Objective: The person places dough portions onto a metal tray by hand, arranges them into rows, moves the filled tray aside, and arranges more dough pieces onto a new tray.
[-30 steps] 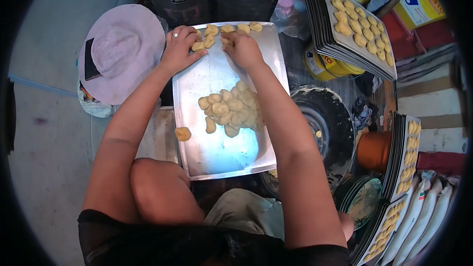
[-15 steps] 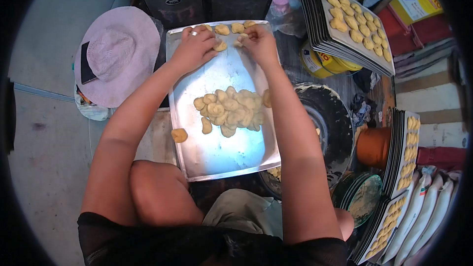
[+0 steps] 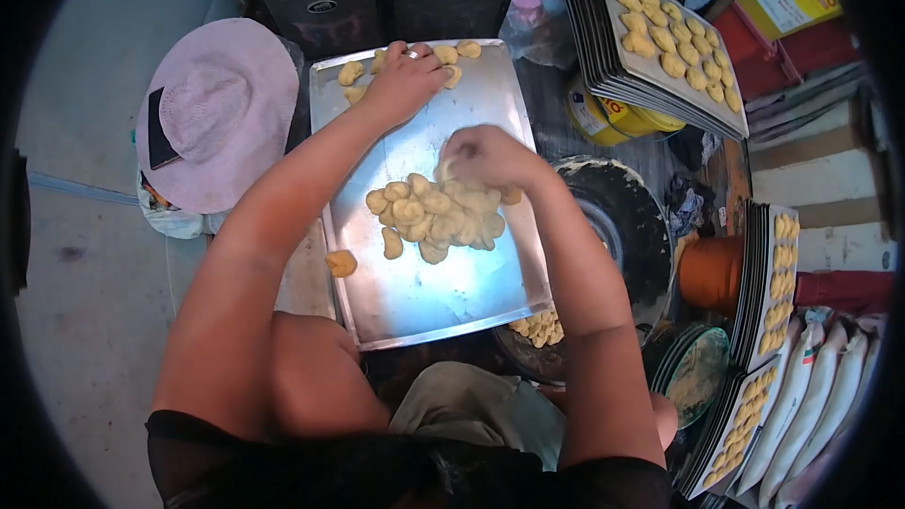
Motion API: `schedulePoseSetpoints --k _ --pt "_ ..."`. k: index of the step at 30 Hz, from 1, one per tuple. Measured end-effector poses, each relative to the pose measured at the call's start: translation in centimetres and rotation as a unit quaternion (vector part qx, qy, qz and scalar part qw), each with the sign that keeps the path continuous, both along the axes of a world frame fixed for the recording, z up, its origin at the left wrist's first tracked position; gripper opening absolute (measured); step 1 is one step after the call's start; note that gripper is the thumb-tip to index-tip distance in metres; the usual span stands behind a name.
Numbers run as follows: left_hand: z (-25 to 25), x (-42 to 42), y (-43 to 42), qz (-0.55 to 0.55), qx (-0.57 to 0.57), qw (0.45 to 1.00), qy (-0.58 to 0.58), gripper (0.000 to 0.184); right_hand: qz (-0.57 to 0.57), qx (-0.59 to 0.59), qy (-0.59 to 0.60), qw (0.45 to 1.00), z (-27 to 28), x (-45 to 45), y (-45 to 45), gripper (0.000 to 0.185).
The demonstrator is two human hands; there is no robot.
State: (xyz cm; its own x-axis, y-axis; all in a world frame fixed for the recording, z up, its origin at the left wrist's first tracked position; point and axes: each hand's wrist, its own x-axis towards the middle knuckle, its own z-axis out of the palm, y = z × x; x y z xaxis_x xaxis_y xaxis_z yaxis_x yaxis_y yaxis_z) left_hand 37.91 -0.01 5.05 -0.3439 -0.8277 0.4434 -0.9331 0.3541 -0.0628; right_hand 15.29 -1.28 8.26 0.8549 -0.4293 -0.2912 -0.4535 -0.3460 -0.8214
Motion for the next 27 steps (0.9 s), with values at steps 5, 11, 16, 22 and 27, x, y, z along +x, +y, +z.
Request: schedulePoseSetpoints --k 5,11,16,22,27 --pt "0.3 -1.1 -0.6 0.038 -0.001 0.999 0.021 0.021 -0.275 -0.145 -0.119 0.943 -3.2 -0.4 -5.8 0.026" --pt "4.8 0.5 6.3 0.033 0.16 0.959 0.231 0.018 -0.284 -0.336 -0.056 0.896 -3.5 1.7 -6.4 0.029" --pt "4.2 4.1 10.3 0.08 0.21 0.937 0.265 0.021 -0.233 -0.341 -0.041 0.91 -2.9 3.4 -9.1 0.037" --pt "2.0 4.9 10.5 0.125 0.088 0.957 0.248 0.017 -0.195 -0.362 -0.089 0.907 -3.6 5.9 -11.3 0.053" --pt "-0.8 5.5 9.5 0.128 0.042 0.969 0.207 0.015 -0.204 -0.406 -0.066 0.888 -2.6 5.4 -9.6 0.048"
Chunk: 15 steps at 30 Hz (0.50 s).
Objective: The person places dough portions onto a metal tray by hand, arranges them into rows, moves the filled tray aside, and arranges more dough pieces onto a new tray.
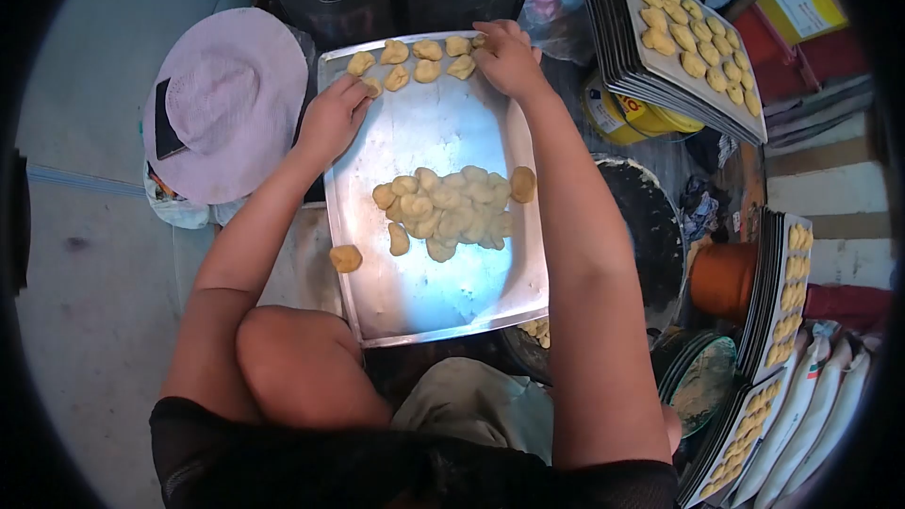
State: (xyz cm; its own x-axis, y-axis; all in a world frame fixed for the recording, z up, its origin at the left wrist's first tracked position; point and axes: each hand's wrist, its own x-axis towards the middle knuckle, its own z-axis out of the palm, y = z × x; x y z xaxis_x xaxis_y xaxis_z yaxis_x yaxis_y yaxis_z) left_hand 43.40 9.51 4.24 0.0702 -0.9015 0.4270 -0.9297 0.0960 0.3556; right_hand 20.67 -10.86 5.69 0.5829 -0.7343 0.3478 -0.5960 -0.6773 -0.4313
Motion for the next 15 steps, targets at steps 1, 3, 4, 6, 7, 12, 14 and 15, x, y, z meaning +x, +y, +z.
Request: schedulePoseSetpoints --k 1,3,4,6,7,12,14,15 --pt "-0.2 0.1 0.0 0.001 -0.005 1.0 -0.008 0.015 0.047 0.045 -0.022 0.998 0.6 -0.2 1.1 0.049" --pt "-0.2 0.4 -0.1 -0.004 -0.028 1.0 -0.006 0.015 0.145 0.213 0.016 0.966 2.8 -0.3 4.9 0.05" --pt "-0.1 0.5 0.1 -0.01 -0.038 0.999 -0.007 0.015 0.189 0.334 0.075 0.92 3.7 -0.1 8.6 0.051" --pt "1.8 0.3 1.1 -0.043 0.0 0.998 0.037 0.02 0.307 0.239 0.075 0.918 1.9 -0.7 14.2 0.044" --pt "2.7 0.1 1.6 -0.061 0.018 0.996 0.059 0.022 0.327 0.242 0.14 0.903 2.0 0.0 15.4 0.039" --pt "4.3 -1.5 3.8 -0.269 0.343 0.876 0.206 0.041 0.167 0.473 -0.052 0.863 2.0 1.0 12.7 0.023" --pt "2.9 -2.7 3.7 -0.263 0.335 0.888 0.173 0.032 0.115 0.386 -0.131 0.906 0.7 2.4 11.1 0.028" --pt "2.2 -2.3 3.4 -0.236 0.299 0.907 0.179 0.031 0.106 0.342 -0.191 0.914 -0.3 3.0 10.4 0.031"
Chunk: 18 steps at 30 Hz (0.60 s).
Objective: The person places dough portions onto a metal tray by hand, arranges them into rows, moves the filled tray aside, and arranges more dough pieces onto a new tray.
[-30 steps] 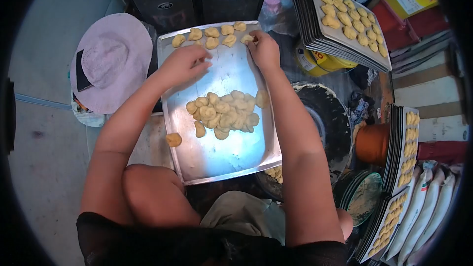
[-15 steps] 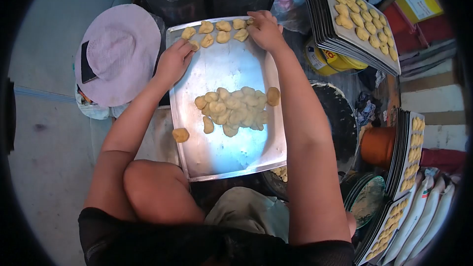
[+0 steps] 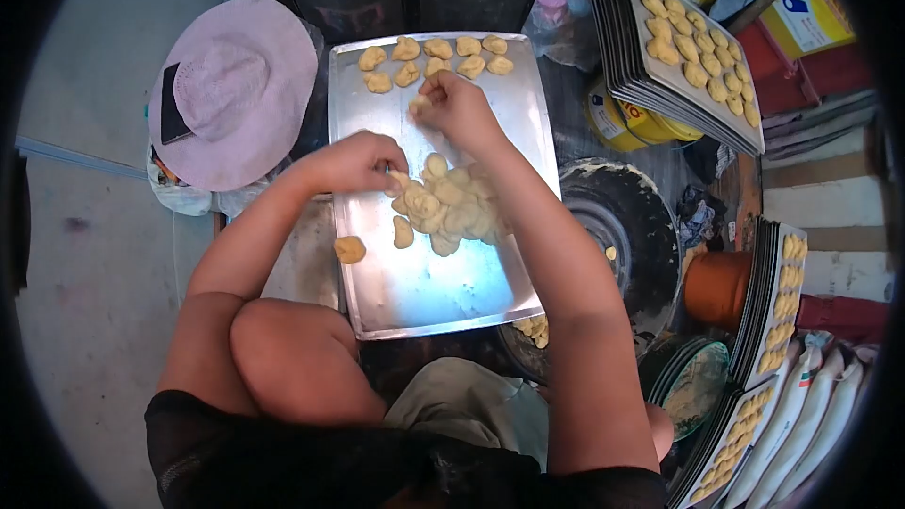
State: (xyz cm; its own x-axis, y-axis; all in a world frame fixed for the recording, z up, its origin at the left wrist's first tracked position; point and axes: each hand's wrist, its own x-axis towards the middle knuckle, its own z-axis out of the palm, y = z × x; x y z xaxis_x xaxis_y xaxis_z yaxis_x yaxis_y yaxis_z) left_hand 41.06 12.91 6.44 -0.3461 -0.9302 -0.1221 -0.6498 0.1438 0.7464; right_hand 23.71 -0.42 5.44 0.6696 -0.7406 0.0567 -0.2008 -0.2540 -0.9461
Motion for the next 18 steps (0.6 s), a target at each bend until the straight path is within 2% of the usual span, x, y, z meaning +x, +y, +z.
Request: schedulePoseSetpoints --k 2,3,4,6,9,12,13,15,16,18 --pt "-1.0 1.3 -0.9 0.074 -0.065 0.995 0.003 0.028 0.015 -0.091 0.045 0.995 -0.5 0.5 -0.5 0.036" --pt "-0.1 1.3 -1.0 0.172 -0.09 0.981 -0.019 0.027 0.022 -0.137 0.067 0.988 -0.6 0.6 -0.6 0.038" --pt "-0.1 1.9 -1.4 0.216 -0.144 0.964 -0.062 0.028 -0.002 -0.164 0.089 0.982 0.4 0.4 -0.1 0.037" --pt "-0.7 2.6 -2.0 0.277 -0.167 0.946 -0.004 0.03 -0.046 -0.22 0.134 0.965 2.6 -1.0 1.3 0.036" --pt "-1.4 2.4 -1.9 0.28 -0.212 0.935 -0.05 0.026 0.176 -0.107 0.297 0.932 3.6 -3.5 2.8 0.035" --pt "-1.4 1.4 -2.0 0.254 -0.377 0.876 -0.16 0.023 0.185 -0.036 0.194 0.963 3.3 -4.1 1.7 0.032" --pt "-1.2 0.8 -2.4 0.211 -0.396 0.879 -0.163 0.021 0.119 0.02 0.132 0.984 3.6 -4.0 1.3 0.032" --pt "-0.9 -1.0 -3.0 0.122 -0.43 0.879 -0.168 0.017 0.009 -0.021 0.039 0.999 1.8 -3.3 -1.8 0.031" --pt "-1.1 -1.4 -3.3 0.101 -0.389 0.897 -0.184 0.018 -0.046 -0.021 -0.023 0.998 1.4 -3.0 -2.4 0.031" --pt "-1.6 -2.3 -3.7 0.057 -0.302 0.927 -0.213 0.021 -0.064 -0.062 0.046 0.995 0.7 -2.1 -2.4 0.03"
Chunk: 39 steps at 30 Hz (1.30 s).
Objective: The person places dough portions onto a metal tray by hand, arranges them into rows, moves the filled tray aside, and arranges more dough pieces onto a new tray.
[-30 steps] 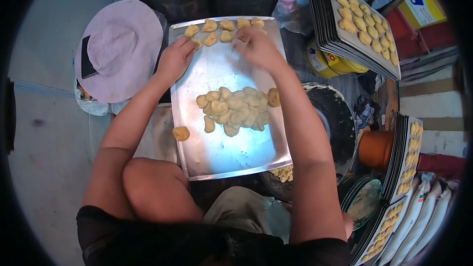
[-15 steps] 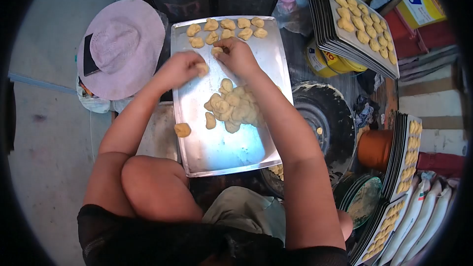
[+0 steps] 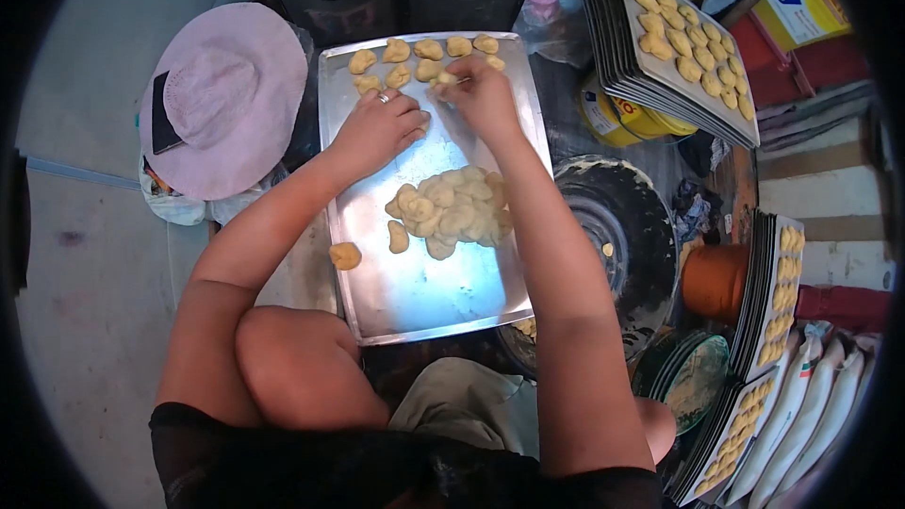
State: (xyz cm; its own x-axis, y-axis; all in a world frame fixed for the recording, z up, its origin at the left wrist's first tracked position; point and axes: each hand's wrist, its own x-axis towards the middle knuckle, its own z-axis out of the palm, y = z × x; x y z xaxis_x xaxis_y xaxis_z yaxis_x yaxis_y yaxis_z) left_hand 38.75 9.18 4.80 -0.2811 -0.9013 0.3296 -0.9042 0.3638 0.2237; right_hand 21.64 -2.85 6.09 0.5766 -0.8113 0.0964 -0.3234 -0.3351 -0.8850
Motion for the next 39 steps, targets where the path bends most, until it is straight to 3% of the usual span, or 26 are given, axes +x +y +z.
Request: schedulePoseSetpoints --k 1,4,7,10,11,14,18,19,23,25,29,32,35,38,39 --pt "0.3 -0.3 -0.1 0.048 0.036 0.996 -0.065 0.021 -0.012 -0.018 0.036 0.999 -0.3 0.4 0.3 0.03" --pt "-0.3 0.8 -0.8 0.103 -0.047 0.992 -0.049 0.022 0.011 -0.143 0.045 0.989 -0.2 -0.4 0.8 0.03" --pt "-0.7 0.9 -1.2 0.099 -0.122 0.988 0.01 0.022 0.127 -0.036 0.218 0.967 3.5 -4.0 2.5 0.027" --pt "-0.6 -0.2 -2.0 0.055 -0.134 0.989 0.027 0.02 0.279 0.075 0.231 0.929 2.2 -5.3 3.7 0.027" --pt "-0.4 -0.4 -2.4 0.034 -0.126 0.991 0.024 0.02 0.296 0.09 0.188 0.932 2.4 -5.7 3.1 0.018" --pt "-0.3 -0.3 -3.1 0.027 -0.027 0.999 -0.013 0.025 0.111 0.154 0.054 0.98 1.1 -5.6 0.0 0.016" --pt "0.7 -0.5 -3.2 0.037 0.02 0.999 -0.027 0.021 -0.067 -0.037 0.045 0.996 -2.2 -2.7 -1.9 0.026" --pt "0.4 -0.6 -3.2 0.04 0.008 0.999 -0.029 0.02 -0.066 -0.014 0.063 0.996 -2.0 -2.6 -2.0 0.038" --pt "-0.2 -1.5 -4.1 0.039 -0.099 0.993 0.043 0.02 -0.027 -0.057 0.133 0.989 -0.2 -3.9 -0.2 0.044" --pt "-0.1 -2.2 -4.8 -0.004 -0.079 0.997 0.021 0.021 -0.018 -0.07 0.145 0.987 -0.2 -4.9 0.3 0.047" --pt "0.2 -3.0 -6.5 0.0 -0.016 0.996 -0.092 0.019 -0.129 -0.135 0.042 0.981 -1.0 -5.2 -2.0 0.036" --pt "-0.2 -2.8 -7.3 -0.008 -0.015 0.996 -0.084 0.015 -0.133 -0.127 0.065 0.981 -2.3 -4.5 -2.7 0.033" --pt "0.2 -2.7 -5.5 0.005 -0.127 0.992 0.018 0.013 -0.11 -0.181 0.065 0.975 -1.7 -5.0 -3.0 0.035" --pt "3.7 -1.2 0.0 0.023 -0.036 0.996 0.073 0.023 -0.056 -0.159 0.145 0.975 0.7 -8.1 -2.1 0.037" --pt "4.7 -0.3 1.5 0.021 0.122 0.981 0.146 0.029 -0.031 -0.139 0.186 0.972 1.6 -9.7 -1.5 0.037"
